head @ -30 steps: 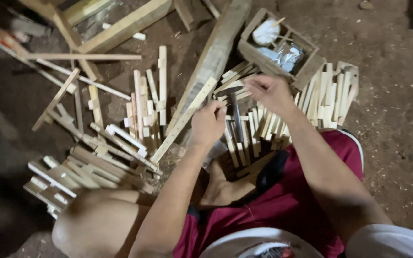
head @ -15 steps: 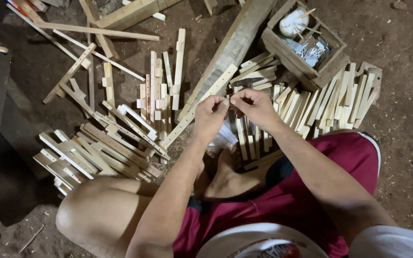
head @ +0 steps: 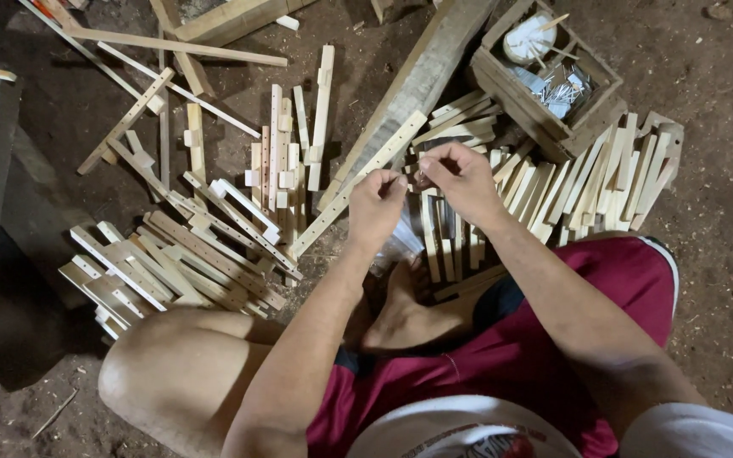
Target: The person sits on the floor and assembles small wooden frames by hand. They pick up nails from a wooden box, place them into pre-drilled holes on the wooden pieces, and hammer them in to join the components together.
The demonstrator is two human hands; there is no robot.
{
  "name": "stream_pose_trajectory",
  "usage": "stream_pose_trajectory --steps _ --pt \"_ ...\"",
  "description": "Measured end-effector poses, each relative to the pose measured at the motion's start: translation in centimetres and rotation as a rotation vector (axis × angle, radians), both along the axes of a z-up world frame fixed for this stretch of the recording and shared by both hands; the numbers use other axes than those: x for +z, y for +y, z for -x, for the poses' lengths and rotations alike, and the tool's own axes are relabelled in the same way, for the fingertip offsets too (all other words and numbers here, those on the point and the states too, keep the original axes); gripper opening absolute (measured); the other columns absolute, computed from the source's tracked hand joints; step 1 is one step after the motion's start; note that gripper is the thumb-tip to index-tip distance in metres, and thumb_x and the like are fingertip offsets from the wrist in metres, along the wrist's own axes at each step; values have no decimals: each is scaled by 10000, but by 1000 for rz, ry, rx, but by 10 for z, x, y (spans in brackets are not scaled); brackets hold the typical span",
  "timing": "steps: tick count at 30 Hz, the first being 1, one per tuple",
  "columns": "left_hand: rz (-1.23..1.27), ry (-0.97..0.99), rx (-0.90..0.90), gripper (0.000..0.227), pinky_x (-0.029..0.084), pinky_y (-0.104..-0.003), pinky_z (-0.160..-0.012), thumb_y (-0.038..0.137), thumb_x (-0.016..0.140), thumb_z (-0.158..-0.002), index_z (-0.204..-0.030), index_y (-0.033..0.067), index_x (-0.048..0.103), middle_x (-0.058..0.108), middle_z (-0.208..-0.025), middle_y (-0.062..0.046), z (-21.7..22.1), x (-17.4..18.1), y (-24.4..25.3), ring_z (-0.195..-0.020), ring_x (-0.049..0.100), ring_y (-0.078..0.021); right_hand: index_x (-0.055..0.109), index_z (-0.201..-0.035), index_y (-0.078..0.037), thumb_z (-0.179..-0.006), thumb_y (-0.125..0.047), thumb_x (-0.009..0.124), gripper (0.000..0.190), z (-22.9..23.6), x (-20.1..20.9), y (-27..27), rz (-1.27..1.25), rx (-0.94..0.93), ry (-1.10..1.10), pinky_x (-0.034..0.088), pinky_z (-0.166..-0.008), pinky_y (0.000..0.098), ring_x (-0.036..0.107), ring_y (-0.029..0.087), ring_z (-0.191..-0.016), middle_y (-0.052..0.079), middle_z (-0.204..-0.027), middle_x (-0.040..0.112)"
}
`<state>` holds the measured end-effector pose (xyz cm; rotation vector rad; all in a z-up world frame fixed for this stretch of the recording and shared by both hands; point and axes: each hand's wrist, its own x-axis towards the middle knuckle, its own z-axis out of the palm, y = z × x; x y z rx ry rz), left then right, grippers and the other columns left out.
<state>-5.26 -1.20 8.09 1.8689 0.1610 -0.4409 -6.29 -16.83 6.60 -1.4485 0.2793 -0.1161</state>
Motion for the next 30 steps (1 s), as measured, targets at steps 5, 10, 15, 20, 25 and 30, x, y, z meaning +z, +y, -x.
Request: stream_pose_trajectory --steps 5,10,15,20,25,30 --pt "76 62 -65 228 549 -337 -722 231 719 -897 -1030 56 779 741 -808 -109 -7 1 5 -775 661 -155 773 -1034 -31 -938 47 672 160 7 -1 -4 304 316 -75 484 -1003 405 669 232 -1037 135 -991 732" --pt "29 24 -116 150 560 -316 -698 217 699 -910 -977 113 785 731 -742 -60 -9 -27 10 -755 673 -131 725 -1130 -55 -886 24 705 258 5 -13 -10 225 291 38 494 -954 318 641 120 -953 47 -948 720" --pt "-268 -613 -7 76 550 -476 -758 147 680 -929 -984 107 714 710 -852 -147 -34 -74 14 -852 694 -372 743 -1059 -89 -913 -113 742 149 -4 -99 -31 510 117 185 567 -823 360 741 240 -896 119 -906 753" --pt "-259 -644 -46 118 555 -477 -829 205 607 -999 -1060 147 689 741 -951 -120 -44 -66 13 -927 705 -387 613 -1149 59 -830 -343 759 534 6 -83 -14 987 307 631 588 -880 563 725 461 -979 270 -990 736" --pt "-397 -506 -114 149 567 -523 -826 338 549 -1022 -1113 294 658 751 -960 -75 -42 -80 13 -899 720 -400 596 -1243 83 -847 -365 735 614 1 -110 -22 1032 356 798 592 -931 532 703 438 -1073 258 -1092 732" --pt "-488 -484 -114 141 586 -499 -791 392 532 -1021 -1114 366 634 755 -887 -46 -45 -98 14 -843 739 -368 697 -1226 36 -814 -447 724 635 -3 -165 -42 966 378 905 608 -903 518 718 407 -1049 211 -1071 749"
